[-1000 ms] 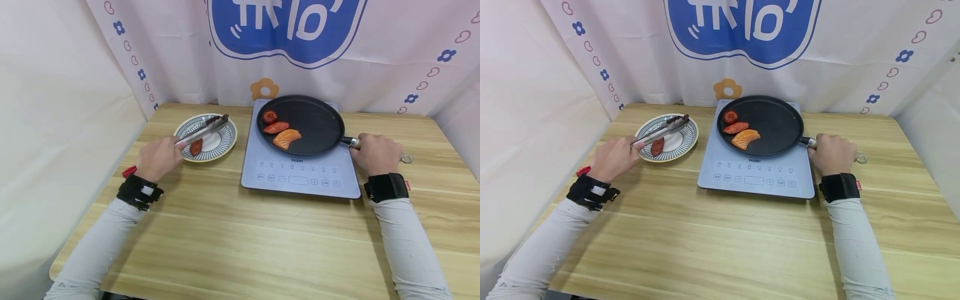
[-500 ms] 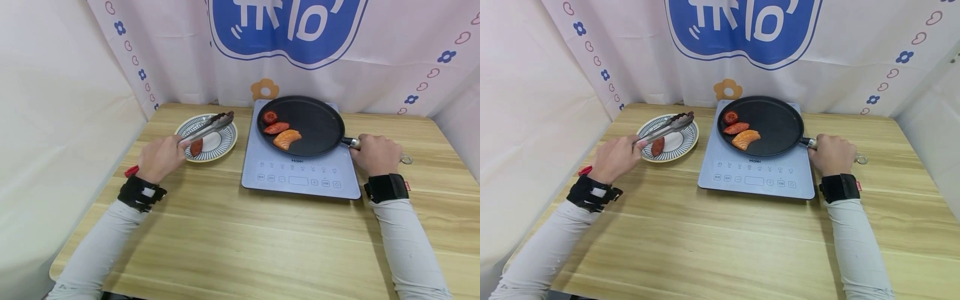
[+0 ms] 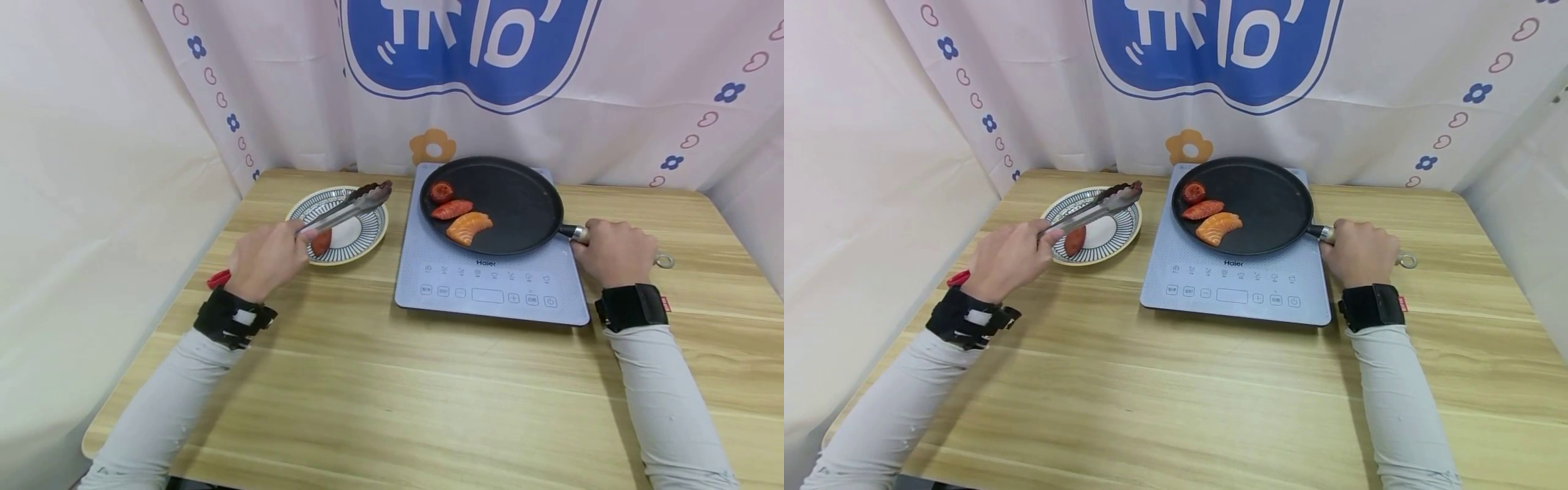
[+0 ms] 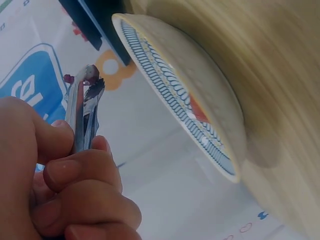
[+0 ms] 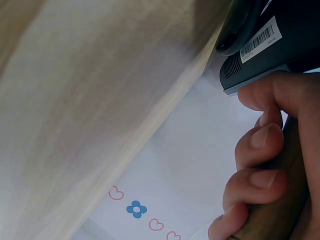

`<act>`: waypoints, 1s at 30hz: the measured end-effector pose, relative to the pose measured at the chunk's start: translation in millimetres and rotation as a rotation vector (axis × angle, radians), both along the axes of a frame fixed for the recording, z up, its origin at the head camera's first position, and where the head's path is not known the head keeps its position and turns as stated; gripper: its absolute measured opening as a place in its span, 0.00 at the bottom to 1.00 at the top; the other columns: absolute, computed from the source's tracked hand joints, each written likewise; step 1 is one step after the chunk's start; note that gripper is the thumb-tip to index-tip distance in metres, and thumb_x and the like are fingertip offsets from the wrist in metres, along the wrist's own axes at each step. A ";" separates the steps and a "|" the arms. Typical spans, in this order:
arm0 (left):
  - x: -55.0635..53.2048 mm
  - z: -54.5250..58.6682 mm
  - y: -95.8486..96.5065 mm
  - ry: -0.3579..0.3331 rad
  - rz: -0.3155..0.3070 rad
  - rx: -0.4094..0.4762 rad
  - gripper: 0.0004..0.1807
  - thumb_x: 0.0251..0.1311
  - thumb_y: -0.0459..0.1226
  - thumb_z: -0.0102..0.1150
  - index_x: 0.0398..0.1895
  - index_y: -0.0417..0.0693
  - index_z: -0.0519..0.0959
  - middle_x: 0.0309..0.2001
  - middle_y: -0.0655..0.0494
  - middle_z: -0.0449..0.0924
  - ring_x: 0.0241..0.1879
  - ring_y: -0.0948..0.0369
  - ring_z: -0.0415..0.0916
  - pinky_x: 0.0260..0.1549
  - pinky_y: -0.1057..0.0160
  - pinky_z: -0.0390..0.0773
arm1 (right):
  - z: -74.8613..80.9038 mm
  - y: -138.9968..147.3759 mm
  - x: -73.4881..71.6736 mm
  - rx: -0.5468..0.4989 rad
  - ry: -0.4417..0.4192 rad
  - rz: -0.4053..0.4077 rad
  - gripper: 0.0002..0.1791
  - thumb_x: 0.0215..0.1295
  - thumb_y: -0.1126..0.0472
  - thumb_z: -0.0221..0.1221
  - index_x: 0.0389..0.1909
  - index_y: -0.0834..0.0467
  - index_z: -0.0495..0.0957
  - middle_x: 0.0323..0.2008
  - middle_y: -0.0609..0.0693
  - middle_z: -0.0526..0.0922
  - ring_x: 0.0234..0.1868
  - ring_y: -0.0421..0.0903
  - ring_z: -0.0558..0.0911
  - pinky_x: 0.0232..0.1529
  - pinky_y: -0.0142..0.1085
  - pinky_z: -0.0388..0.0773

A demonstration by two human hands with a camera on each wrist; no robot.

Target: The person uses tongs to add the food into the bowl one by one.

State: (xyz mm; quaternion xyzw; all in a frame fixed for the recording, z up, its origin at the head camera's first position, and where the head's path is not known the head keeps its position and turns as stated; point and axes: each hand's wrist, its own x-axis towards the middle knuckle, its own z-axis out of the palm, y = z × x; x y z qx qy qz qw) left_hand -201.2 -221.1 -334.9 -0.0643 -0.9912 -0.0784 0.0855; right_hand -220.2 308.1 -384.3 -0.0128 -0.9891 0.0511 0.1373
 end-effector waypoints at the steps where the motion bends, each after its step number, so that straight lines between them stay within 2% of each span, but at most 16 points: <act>1: 0.0 0.4 1.4 0.009 -0.002 -0.008 0.22 0.79 0.51 0.46 0.44 0.45 0.84 0.27 0.45 0.79 0.22 0.49 0.74 0.13 0.55 0.64 | 0.1 -0.1 0.1 0.000 -0.002 -0.001 0.18 0.64 0.53 0.67 0.23 0.60 0.74 0.15 0.55 0.70 0.18 0.57 0.70 0.19 0.47 0.61; 5: 0.7 2.2 6.3 0.024 -0.007 -0.018 0.21 0.78 0.50 0.45 0.36 0.48 0.82 0.25 0.46 0.78 0.21 0.49 0.73 0.13 0.54 0.64 | 0.3 -0.3 0.2 -0.001 -0.008 -0.003 0.18 0.64 0.53 0.68 0.24 0.60 0.74 0.15 0.55 0.70 0.19 0.57 0.70 0.19 0.47 0.61; 11: 2.2 5.6 11.4 0.004 -0.008 -0.014 0.21 0.79 0.51 0.43 0.35 0.50 0.82 0.25 0.48 0.77 0.22 0.50 0.73 0.14 0.55 0.64 | -0.2 0.0 0.1 -0.006 -0.020 -0.003 0.18 0.65 0.52 0.68 0.25 0.60 0.75 0.16 0.55 0.71 0.19 0.58 0.70 0.20 0.48 0.61; 15: 3.7 8.2 15.0 -0.006 -0.011 -0.009 0.23 0.79 0.53 0.43 0.41 0.49 0.83 0.27 0.47 0.79 0.25 0.48 0.75 0.16 0.54 0.65 | -0.8 0.6 -0.2 -0.006 -0.016 -0.002 0.18 0.64 0.52 0.68 0.25 0.60 0.74 0.16 0.55 0.70 0.19 0.57 0.70 0.20 0.48 0.61; 20: 4.5 10.7 19.1 -0.010 -0.015 -0.019 0.26 0.79 0.54 0.43 0.54 0.47 0.84 0.30 0.44 0.80 0.28 0.47 0.77 0.18 0.55 0.66 | -1.7 0.8 -0.8 -0.005 -0.007 -0.003 0.18 0.64 0.53 0.68 0.24 0.60 0.74 0.15 0.55 0.70 0.19 0.57 0.69 0.20 0.47 0.61; 30: 5.8 13.6 28.0 0.005 -0.055 -0.020 0.25 0.80 0.53 0.45 0.56 0.47 0.85 0.28 0.48 0.78 0.24 0.50 0.74 0.16 0.57 0.64 | -1.8 0.5 -0.6 -0.006 0.011 -0.001 0.17 0.64 0.54 0.68 0.24 0.60 0.74 0.15 0.55 0.69 0.18 0.57 0.69 0.19 0.47 0.60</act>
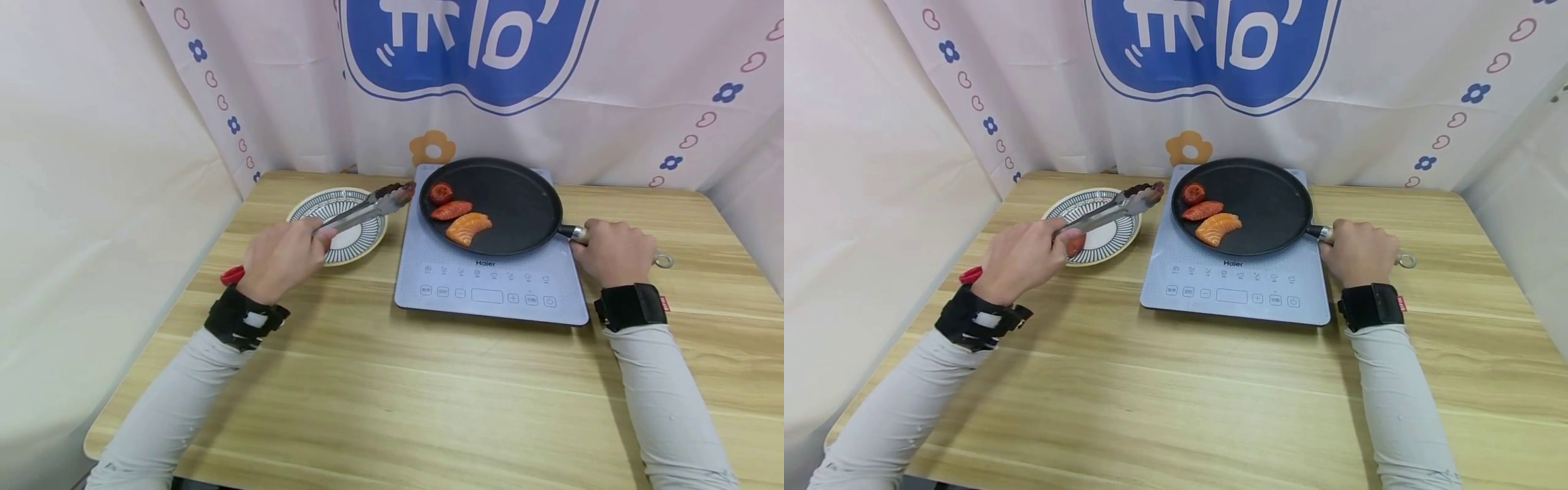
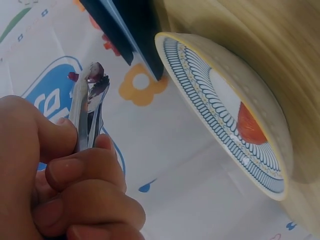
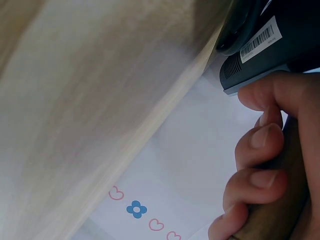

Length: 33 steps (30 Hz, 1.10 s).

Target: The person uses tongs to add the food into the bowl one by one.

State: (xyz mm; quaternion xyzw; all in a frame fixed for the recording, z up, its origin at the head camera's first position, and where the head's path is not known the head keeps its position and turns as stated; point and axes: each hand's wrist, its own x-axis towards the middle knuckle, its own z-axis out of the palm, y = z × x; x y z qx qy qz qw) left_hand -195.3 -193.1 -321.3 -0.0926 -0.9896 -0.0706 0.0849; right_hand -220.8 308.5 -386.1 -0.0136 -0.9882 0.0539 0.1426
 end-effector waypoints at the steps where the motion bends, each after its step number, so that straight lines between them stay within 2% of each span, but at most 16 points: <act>1: 0.2 0.4 1.1 0.004 -0.004 0.004 0.25 0.80 0.53 0.45 0.54 0.47 0.86 0.27 0.48 0.78 0.24 0.50 0.74 0.16 0.57 0.63 | 0.1 0.0 0.1 0.000 0.001 0.001 0.17 0.64 0.54 0.68 0.24 0.60 0.74 0.15 0.55 0.69 0.18 0.57 0.69 0.19 0.47 0.60; 5: 0.8 1.4 5.9 0.021 -0.022 0.003 0.23 0.81 0.53 0.46 0.44 0.48 0.86 0.25 0.51 0.75 0.22 0.51 0.72 0.16 0.58 0.62 | 0.8 -0.2 0.8 -0.002 0.001 0.003 0.17 0.63 0.54 0.68 0.24 0.61 0.75 0.15 0.55 0.69 0.18 0.57 0.69 0.19 0.47 0.60; 9: 1.8 2.6 11.2 0.032 -0.049 0.006 0.22 0.81 0.52 0.47 0.40 0.49 0.85 0.23 0.53 0.73 0.21 0.53 0.70 0.15 0.59 0.61 | 1.4 -0.4 1.2 -0.005 -0.003 0.002 0.17 0.64 0.55 0.67 0.25 0.61 0.75 0.15 0.55 0.70 0.19 0.57 0.69 0.20 0.48 0.60; 17: 3.4 3.9 22.1 0.032 -0.091 0.000 0.20 0.81 0.51 0.48 0.38 0.49 0.83 0.20 0.56 0.65 0.18 0.56 0.65 0.15 0.61 0.58 | 1.0 -1.0 -0.1 0.006 -0.019 -0.007 0.16 0.64 0.54 0.67 0.26 0.61 0.75 0.16 0.55 0.70 0.19 0.57 0.70 0.20 0.47 0.61; 28: 4.3 2.4 38.7 0.062 -0.145 0.031 0.20 0.80 0.51 0.52 0.34 0.48 0.82 0.19 0.57 0.64 0.19 0.56 0.66 0.17 0.61 0.59 | 0.2 0.6 -0.7 0.013 -0.003 -0.009 0.17 0.64 0.54 0.67 0.24 0.60 0.74 0.15 0.55 0.69 0.19 0.56 0.69 0.20 0.46 0.59; 33: 4.1 2.0 46.3 0.051 -0.159 0.060 0.18 0.80 0.49 0.53 0.37 0.48 0.83 0.19 0.56 0.66 0.19 0.56 0.66 0.17 0.61 0.61 | 0.3 0.1 -0.4 0.012 -0.012 -0.007 0.17 0.64 0.54 0.67 0.25 0.61 0.75 0.15 0.55 0.70 0.19 0.56 0.69 0.20 0.46 0.60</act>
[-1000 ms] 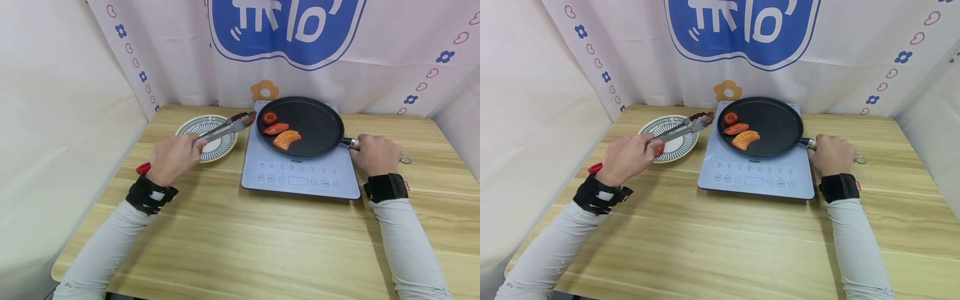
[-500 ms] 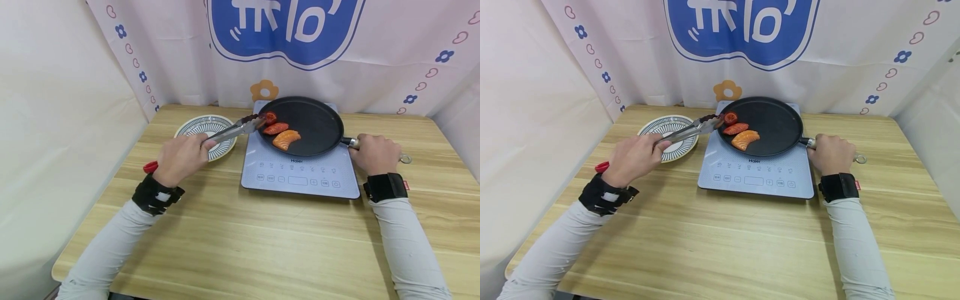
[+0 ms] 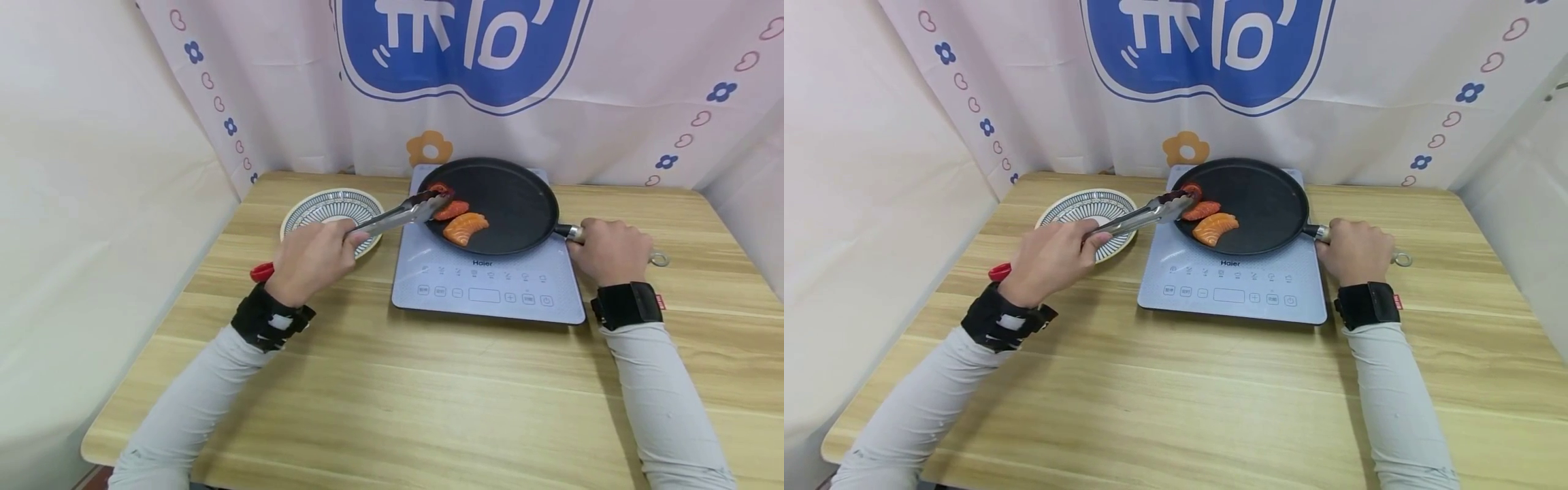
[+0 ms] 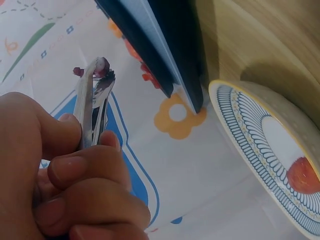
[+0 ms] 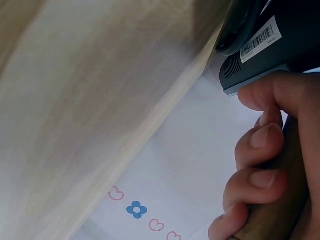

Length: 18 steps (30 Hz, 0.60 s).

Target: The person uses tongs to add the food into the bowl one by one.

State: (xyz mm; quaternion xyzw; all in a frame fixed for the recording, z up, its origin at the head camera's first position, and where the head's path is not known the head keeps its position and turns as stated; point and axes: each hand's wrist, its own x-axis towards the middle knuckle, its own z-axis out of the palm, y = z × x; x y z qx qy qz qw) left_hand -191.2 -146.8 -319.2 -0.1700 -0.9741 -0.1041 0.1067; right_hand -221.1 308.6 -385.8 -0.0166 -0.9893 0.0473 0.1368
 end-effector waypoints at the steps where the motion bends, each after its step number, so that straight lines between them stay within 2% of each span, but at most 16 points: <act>1: 0.0 0.2 1.3 0.000 -0.001 0.001 0.18 0.80 0.49 0.53 0.37 0.48 0.83 0.19 0.56 0.67 0.19 0.57 0.66 0.17 0.61 0.61 | 0.0 -0.3 0.1 0.000 -0.003 0.001 0.17 0.64 0.54 0.67 0.25 0.61 0.75 0.15 0.55 0.70 0.19 0.56 0.69 0.20 0.46 0.60; 12: 1.0 1.5 14.1 0.016 -0.029 -0.038 0.20 0.79 0.52 0.53 0.33 0.50 0.81 0.18 0.58 0.66 0.17 0.58 0.64 0.15 0.61 0.60 | 0.7 -0.9 -0.1 0.004 -0.005 -0.004 0.17 0.64 0.54 0.67 0.25 0.60 0.75 0.16 0.55 0.69 0.19 0.56 0.69 0.20 0.46 0.60; 18: 2.8 1.1 23.2 -0.021 -0.049 -0.053 0.19 0.80 0.52 0.52 0.40 0.50 0.84 0.19 0.58 0.66 0.17 0.58 0.65 0.16 0.61 0.61 | 1.5 -1.5 0.4 -0.002 -0.001 -0.002 0.17 0.64 0.54 0.67 0.24 0.60 0.74 0.16 0.55 0.69 0.19 0.56 0.69 0.20 0.46 0.60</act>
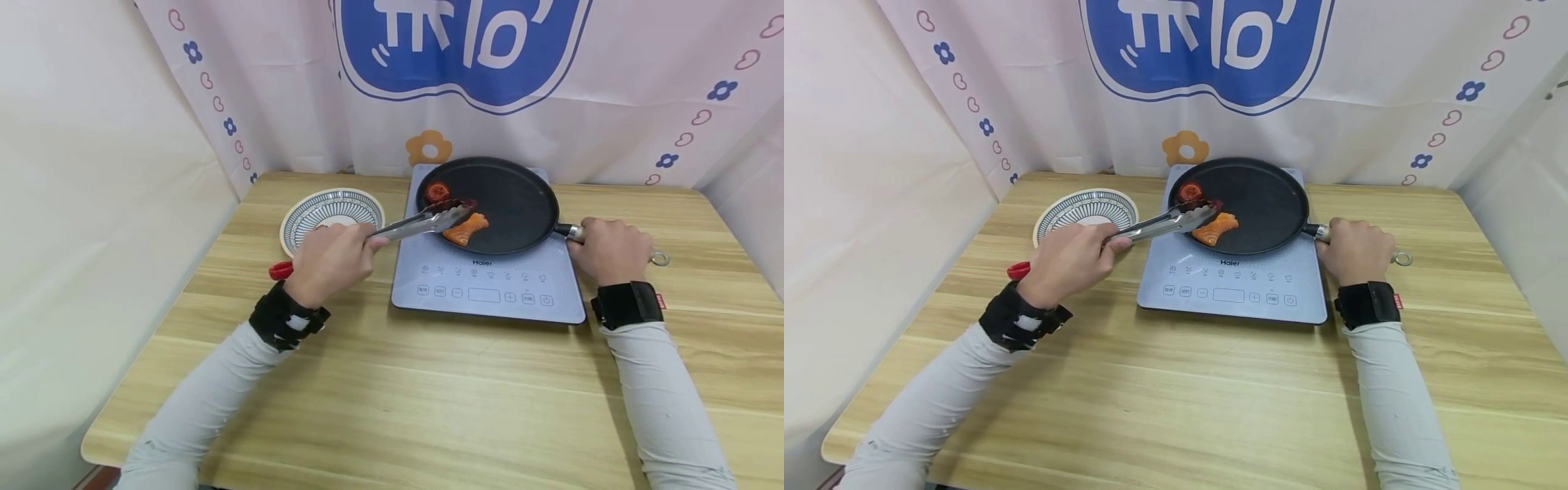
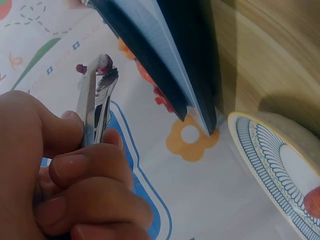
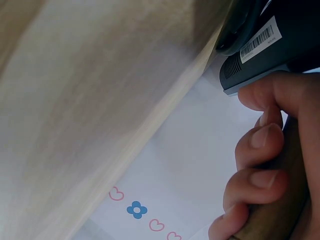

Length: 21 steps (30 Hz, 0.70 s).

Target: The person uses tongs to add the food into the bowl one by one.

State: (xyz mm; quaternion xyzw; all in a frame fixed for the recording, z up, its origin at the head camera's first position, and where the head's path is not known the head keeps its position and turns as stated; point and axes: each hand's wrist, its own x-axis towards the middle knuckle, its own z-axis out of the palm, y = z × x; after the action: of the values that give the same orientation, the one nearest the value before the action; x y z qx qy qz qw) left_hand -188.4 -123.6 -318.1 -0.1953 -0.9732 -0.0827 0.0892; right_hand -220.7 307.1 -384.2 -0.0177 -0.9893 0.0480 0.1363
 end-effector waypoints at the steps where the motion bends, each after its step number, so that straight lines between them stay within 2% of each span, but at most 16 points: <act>1: 0.3 -0.1 1.6 -0.006 -0.002 -0.001 0.19 0.80 0.52 0.52 0.41 0.50 0.84 0.19 0.58 0.66 0.17 0.58 0.64 0.16 0.61 0.61 | 0.2 -0.1 0.1 -0.001 -0.002 0.000 0.17 0.64 0.54 0.67 0.24 0.60 0.74 0.16 0.55 0.69 0.19 0.57 0.69 0.20 0.46 0.60; 5: 1.1 -0.3 6.4 -0.026 -0.009 0.001 0.19 0.80 0.53 0.52 0.41 0.50 0.84 0.18 0.58 0.65 0.16 0.58 0.63 0.16 0.62 0.60 | 0.1 -0.8 0.0 -0.002 -0.005 -0.001 0.17 0.65 0.54 0.67 0.24 0.60 0.74 0.16 0.55 0.69 0.19 0.57 0.69 0.20 0.47 0.60; 12: 0.8 -2.1 14.1 -0.010 -0.013 -0.017 0.19 0.79 0.54 0.52 0.40 0.51 0.84 0.18 0.58 0.65 0.15 0.59 0.63 0.13 0.62 0.58 | -3.1 2.7 -3.2 -0.007 0.023 0.007 0.20 0.63 0.53 0.67 0.20 0.58 0.71 0.14 0.54 0.69 0.18 0.57 0.69 0.18 0.48 0.60; 21: 1.3 -4.8 26.7 -0.027 -0.048 -0.030 0.20 0.78 0.55 0.55 0.40 0.50 0.84 0.19 0.58 0.67 0.17 0.59 0.67 0.15 0.62 0.61 | -3.0 3.3 -1.8 -0.011 0.004 0.004 0.18 0.63 0.54 0.67 0.22 0.59 0.72 0.15 0.54 0.70 0.19 0.57 0.69 0.19 0.47 0.61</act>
State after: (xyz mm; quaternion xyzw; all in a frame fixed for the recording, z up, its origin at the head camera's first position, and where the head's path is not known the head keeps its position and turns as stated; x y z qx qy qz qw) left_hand -187.1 -96.9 -322.9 -0.2186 -0.9705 -0.0729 0.0712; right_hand -222.6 310.4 -387.2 -0.0166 -0.9888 0.0537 0.1380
